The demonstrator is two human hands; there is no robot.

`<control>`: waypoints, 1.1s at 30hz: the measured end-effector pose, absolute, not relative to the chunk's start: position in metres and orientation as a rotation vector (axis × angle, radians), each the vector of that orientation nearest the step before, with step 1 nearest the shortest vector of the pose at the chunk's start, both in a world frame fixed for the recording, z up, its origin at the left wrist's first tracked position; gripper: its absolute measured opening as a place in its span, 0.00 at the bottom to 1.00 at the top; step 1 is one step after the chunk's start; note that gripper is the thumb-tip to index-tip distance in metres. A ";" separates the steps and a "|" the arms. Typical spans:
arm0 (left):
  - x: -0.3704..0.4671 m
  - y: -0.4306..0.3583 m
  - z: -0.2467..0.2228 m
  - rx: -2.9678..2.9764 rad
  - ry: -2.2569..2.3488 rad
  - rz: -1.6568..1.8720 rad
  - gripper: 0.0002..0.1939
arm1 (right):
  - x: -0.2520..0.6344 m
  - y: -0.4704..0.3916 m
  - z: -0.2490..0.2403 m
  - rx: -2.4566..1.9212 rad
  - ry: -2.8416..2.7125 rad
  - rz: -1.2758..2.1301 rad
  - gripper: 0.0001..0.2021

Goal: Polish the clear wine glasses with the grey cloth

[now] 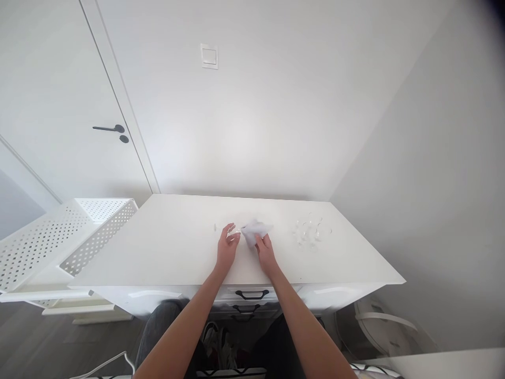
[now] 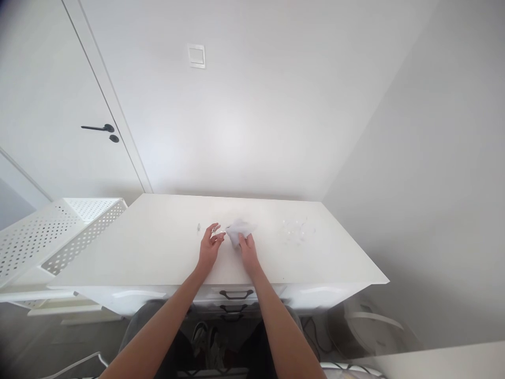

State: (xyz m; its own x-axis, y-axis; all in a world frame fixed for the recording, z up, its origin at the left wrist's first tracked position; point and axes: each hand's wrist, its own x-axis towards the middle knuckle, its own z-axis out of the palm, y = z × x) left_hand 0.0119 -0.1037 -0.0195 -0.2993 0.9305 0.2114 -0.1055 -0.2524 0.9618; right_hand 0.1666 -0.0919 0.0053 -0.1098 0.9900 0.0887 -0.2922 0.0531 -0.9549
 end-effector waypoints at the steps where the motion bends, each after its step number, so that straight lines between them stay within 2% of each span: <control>1: 0.012 -0.104 -0.019 1.155 1.173 1.644 0.25 | 0.167 -0.094 0.008 -0.841 -1.146 1.359 0.25; 7: 0.011 -0.106 -0.018 1.340 1.117 1.525 0.25 | 0.170 -0.099 0.013 -0.656 -1.277 1.484 0.47; 10: 0.011 -0.104 -0.019 1.401 1.161 1.522 0.24 | 0.172 -0.096 0.007 -0.610 -1.373 1.559 0.53; 16: 0.010 -0.105 -0.020 1.388 1.299 1.539 0.23 | 0.171 -0.086 -0.009 -0.602 -1.470 1.504 0.43; 21: 0.011 -0.110 -0.015 1.533 0.957 1.487 0.24 | 0.176 -0.083 -0.013 -0.622 -1.264 1.513 0.44; 25: 0.013 -0.108 -0.012 1.503 1.108 1.507 0.24 | 0.176 -0.090 -0.009 -0.587 -1.446 1.406 0.45; 29: 0.013 -0.106 -0.012 1.389 1.284 1.511 0.22 | 0.169 -0.093 -0.011 -0.665 -1.650 1.248 0.38; 33: 0.014 -0.107 -0.013 1.452 1.096 1.472 0.24 | 0.171 -0.084 -0.019 -0.753 -1.429 1.301 0.36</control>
State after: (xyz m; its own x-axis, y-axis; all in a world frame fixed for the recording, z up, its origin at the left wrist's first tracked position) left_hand 0.0135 -0.1075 -0.0134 -0.0428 0.9445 0.3258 0.0409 -0.3242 0.9451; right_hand 0.1707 -0.0838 -0.0190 -0.2873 0.9202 0.2659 -0.1785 0.2214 -0.9587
